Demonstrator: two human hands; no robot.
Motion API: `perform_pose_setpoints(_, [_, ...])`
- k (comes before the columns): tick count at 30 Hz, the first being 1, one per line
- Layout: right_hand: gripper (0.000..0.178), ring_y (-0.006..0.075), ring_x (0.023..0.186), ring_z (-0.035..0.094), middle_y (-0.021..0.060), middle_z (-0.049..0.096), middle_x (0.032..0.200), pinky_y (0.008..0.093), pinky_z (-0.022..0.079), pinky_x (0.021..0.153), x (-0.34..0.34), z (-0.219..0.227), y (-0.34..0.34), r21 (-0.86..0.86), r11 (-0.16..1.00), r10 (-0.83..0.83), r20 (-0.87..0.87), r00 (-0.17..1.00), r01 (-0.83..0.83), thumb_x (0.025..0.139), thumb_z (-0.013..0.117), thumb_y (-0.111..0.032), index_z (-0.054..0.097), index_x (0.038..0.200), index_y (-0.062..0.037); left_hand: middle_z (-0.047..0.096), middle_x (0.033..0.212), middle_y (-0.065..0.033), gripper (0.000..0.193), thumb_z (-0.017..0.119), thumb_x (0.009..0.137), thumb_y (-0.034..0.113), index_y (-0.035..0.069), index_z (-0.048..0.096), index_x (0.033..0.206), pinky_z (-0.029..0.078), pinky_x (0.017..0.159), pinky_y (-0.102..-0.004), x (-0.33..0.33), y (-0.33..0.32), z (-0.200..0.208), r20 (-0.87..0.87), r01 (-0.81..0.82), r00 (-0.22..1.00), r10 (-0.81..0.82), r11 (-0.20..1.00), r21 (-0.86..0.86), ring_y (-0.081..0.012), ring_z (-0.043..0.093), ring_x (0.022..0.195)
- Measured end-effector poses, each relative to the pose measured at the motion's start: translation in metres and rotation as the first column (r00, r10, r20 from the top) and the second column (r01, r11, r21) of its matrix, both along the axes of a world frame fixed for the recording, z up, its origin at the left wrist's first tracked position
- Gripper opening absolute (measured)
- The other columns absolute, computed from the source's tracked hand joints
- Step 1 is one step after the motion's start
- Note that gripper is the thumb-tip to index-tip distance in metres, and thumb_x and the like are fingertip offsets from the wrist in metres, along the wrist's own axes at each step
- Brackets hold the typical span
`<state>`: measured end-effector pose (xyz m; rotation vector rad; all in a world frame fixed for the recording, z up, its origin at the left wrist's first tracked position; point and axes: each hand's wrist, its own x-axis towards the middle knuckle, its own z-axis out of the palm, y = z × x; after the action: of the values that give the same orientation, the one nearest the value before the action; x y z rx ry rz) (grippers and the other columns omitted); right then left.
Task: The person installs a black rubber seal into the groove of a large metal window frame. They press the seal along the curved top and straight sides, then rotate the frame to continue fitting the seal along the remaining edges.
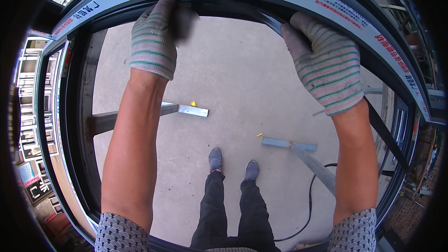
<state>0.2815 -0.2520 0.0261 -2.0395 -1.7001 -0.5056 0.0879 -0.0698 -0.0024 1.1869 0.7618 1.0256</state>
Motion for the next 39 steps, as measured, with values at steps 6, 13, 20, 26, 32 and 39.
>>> perform_pose_setpoints(6, [0.02, 0.028, 0.083, 0.075, 0.0142, 0.077, 0.093, 0.0337, 0.061, 0.081, 0.001, -0.001, 0.003, 0.035, 0.999, 0.019, 0.186, 0.982, -0.026, 0.088, 0.081, -0.013, 0.077, 0.104, -0.0033, 0.071, 0.07, -0.0106, 0.036, 0.05, 0.106, 0.029, 0.001, 0.069, 0.093, 0.05, 0.055, -0.0289, 0.005, -0.001, 0.006, -0.036, -0.041, 0.999, 0.04, 0.998, -0.042, -0.0151, 0.061, 0.056])
perform_pose_setpoints(13, [0.018, 0.0271, 0.08, 0.074, 0.0141, 0.076, 0.092, 0.033, 0.061, 0.078, -0.004, 0.0, 0.004, 0.017, 0.997, 0.075, 0.144, 0.987, -0.078, 0.086, 0.081, -0.011, 0.077, 0.102, -0.0037, 0.073, 0.076, -0.0119, 0.035, 0.05, 0.108, 0.028, 0.001, 0.069, 0.097, 0.053, 0.058, -0.0292, 0.0, 0.0, 0.001, 0.033, 0.029, 0.999, -0.028, 0.998, -0.053, -0.0164, 0.063, 0.058])
perform_pose_setpoints(20, [0.018, 0.0271, 0.08, 0.074, 0.014, 0.075, 0.09, 0.0337, 0.061, 0.079, 0.008, -0.004, 0.004, 0.035, 0.997, 0.065, 0.186, 0.98, -0.073, 0.086, 0.081, -0.011, 0.076, 0.101, -0.0038, 0.075, 0.082, -0.0144, 0.029, 0.056, 0.107, 0.025, 0.0, 0.07, 0.102, 0.054, 0.057, -0.0277, 0.001, -0.002, -0.001, 0.004, 0.113, 0.994, -0.113, 0.993, -0.015, -0.0168, 0.066, 0.062])
perform_pose_setpoints(26, [0.018, 0.0272, 0.081, 0.072, 0.0126, 0.074, 0.092, 0.0332, 0.06, 0.078, 0.005, -0.002, 0.002, 0.013, 0.997, 0.077, 0.159, 0.984, -0.08, 0.085, 0.081, -0.009, 0.076, 0.101, -0.0043, 0.075, 0.083, -0.0158, 0.026, 0.061, 0.105, 0.024, 0.0, 0.071, 0.104, 0.051, 0.055, -0.0279, 0.006, -0.007, 0.004, 0.038, 0.145, 0.989, -0.144, 0.989, -0.032, -0.0175, 0.065, 0.061])
perform_pose_setpoints(32, [0.019, 0.0266, 0.079, 0.071, 0.011, 0.072, 0.093, 0.0331, 0.059, 0.076, 0.005, -0.006, 0.005, 0.048, 0.994, 0.084, 0.235, 0.968, -0.098, 0.083, 0.083, -0.009, 0.075, 0.1, -0.0053, 0.074, 0.079, -0.0142, 0.026, 0.059, 0.104, 0.022, 0.0, 0.071, 0.101, 0.05, 0.053, -0.0282, 0.012, -0.012, 0.013, -0.007, 0.05, 0.999, -0.051, 0.992, -0.114, -0.0175, 0.064, 0.058])
perform_pose_setpoints(39, [0.021, 0.0252, 0.08, 0.073, 0.0115, 0.075, 0.091, 0.0325, 0.06, 0.077, 0.022, -0.013, 0.005, 0.077, 0.995, 0.038, 0.271, 0.962, -0.061, 0.085, 0.083, -0.012, 0.076, 0.104, -0.0063, 0.073, 0.076, -0.0124, 0.028, 0.057, 0.105, 0.024, 0.001, 0.07, 0.098, 0.051, 0.054, -0.0274, 0.004, -0.004, 0.011, -0.01, 0.018, 1.0, -0.019, 0.996, -0.093, -0.0154, 0.064, 0.058])
